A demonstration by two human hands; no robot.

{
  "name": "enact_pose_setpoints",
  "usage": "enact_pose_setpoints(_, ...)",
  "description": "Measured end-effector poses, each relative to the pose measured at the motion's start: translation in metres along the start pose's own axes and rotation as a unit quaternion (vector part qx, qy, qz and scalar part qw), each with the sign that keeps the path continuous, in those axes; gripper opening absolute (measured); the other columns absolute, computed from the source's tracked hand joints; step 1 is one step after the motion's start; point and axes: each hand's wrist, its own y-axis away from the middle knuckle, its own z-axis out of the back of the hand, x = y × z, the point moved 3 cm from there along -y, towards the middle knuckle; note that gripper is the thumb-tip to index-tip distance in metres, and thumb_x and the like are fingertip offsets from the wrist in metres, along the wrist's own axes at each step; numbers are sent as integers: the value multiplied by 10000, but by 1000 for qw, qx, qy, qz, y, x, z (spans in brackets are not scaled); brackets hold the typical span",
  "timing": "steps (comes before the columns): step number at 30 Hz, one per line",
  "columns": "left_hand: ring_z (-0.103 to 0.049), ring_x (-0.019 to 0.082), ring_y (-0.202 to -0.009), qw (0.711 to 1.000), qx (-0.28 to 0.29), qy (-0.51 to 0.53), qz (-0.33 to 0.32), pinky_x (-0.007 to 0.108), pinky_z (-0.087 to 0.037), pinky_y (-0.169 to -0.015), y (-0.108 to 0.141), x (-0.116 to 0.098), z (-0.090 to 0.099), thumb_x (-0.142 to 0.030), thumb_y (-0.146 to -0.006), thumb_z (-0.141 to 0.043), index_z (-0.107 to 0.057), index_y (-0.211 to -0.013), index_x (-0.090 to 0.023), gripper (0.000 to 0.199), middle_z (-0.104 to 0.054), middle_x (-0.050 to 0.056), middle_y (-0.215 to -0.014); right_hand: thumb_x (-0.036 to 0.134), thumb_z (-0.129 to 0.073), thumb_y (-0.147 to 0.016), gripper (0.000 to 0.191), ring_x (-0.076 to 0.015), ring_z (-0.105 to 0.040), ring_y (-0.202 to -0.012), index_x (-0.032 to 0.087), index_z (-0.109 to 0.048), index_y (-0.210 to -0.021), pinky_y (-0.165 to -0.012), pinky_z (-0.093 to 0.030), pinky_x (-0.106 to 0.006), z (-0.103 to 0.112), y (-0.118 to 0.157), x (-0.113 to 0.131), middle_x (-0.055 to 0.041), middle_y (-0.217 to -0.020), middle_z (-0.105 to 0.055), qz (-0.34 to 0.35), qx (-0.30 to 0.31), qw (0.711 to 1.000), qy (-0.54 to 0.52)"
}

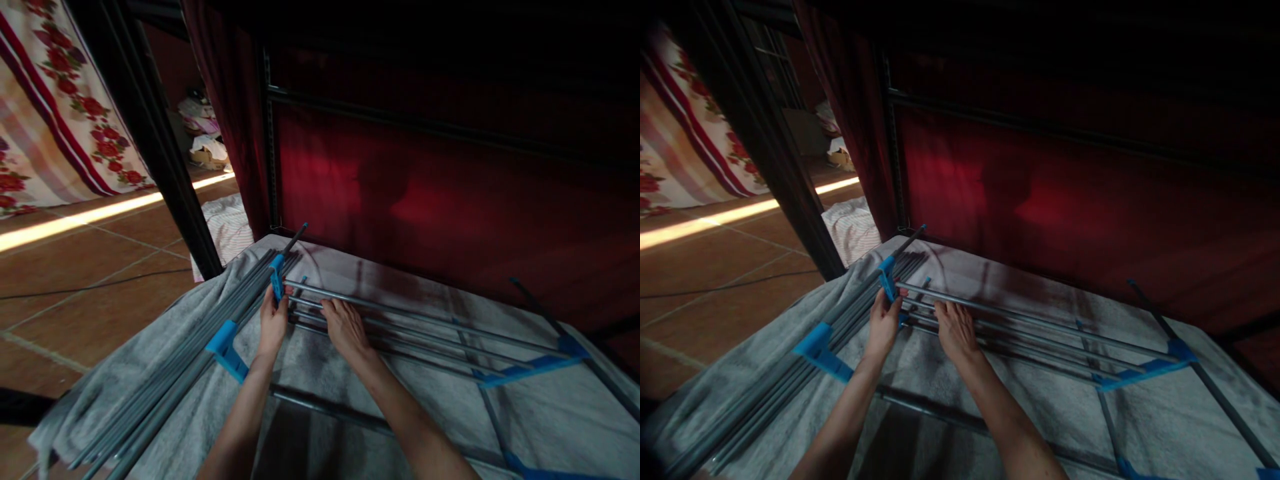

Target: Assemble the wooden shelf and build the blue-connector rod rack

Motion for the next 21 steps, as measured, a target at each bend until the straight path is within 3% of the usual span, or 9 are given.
enact_pose_setpoints(7, -562, 232, -1254, 999, 36, -5, -10, 374, -383, -1142, 3, 10, 1, -241, -833, -539, -620, -1161, -233, 338, -658, 61, -1272, 160, -411, -1007, 332, -225, -610, -1086, 250, -592, -1271, -921, -445, -340, -1, -2, -1, -84, -1196, -669, 1, 8, 1000, 23)
enact_pose_setpoints(10, -574, 241, -1227, 1000, 3, -27, 4, 379, -394, -1126, 7, 19, 2, -237, -821, -560, -624, -1119, -223, 305, -663, 74, -1238, 203, -392, -1022, 295, -226, -628, -1058, 243, -616, -1209, -912, -447, -339, 4, -4, 1, -86, -1153, -689, -9, 15, 1000, 22)
enact_pose_setpoints(15, -629, 220, -1002, 999, -16, -30, 12, 330, -483, -967, 9, 23, -3, -331, -860, -562, -612, -1034, -230, 208, -680, 41, -1025, 345, -412, -1038, 278, -218, -658, -1028, 270, -621, -1205, -889, -457, -327, 10, -5, 3, -58, -1124, -713, -14, 29, 999, -1)
enact_pose_setpoints(21, -602, 198, -880, 999, -25, -26, 30, 304, -497, -869, 5, 25, -8, -368, -861, -549, -600, -970, -228, 185, -648, 16, -906, 312, -389, -1035, 294, -223, -674, -1018, 237, -624, -1194, -873, -476, -330, 13, -12, 13, -73, -1124, -722, -23, 62, 998, -22)
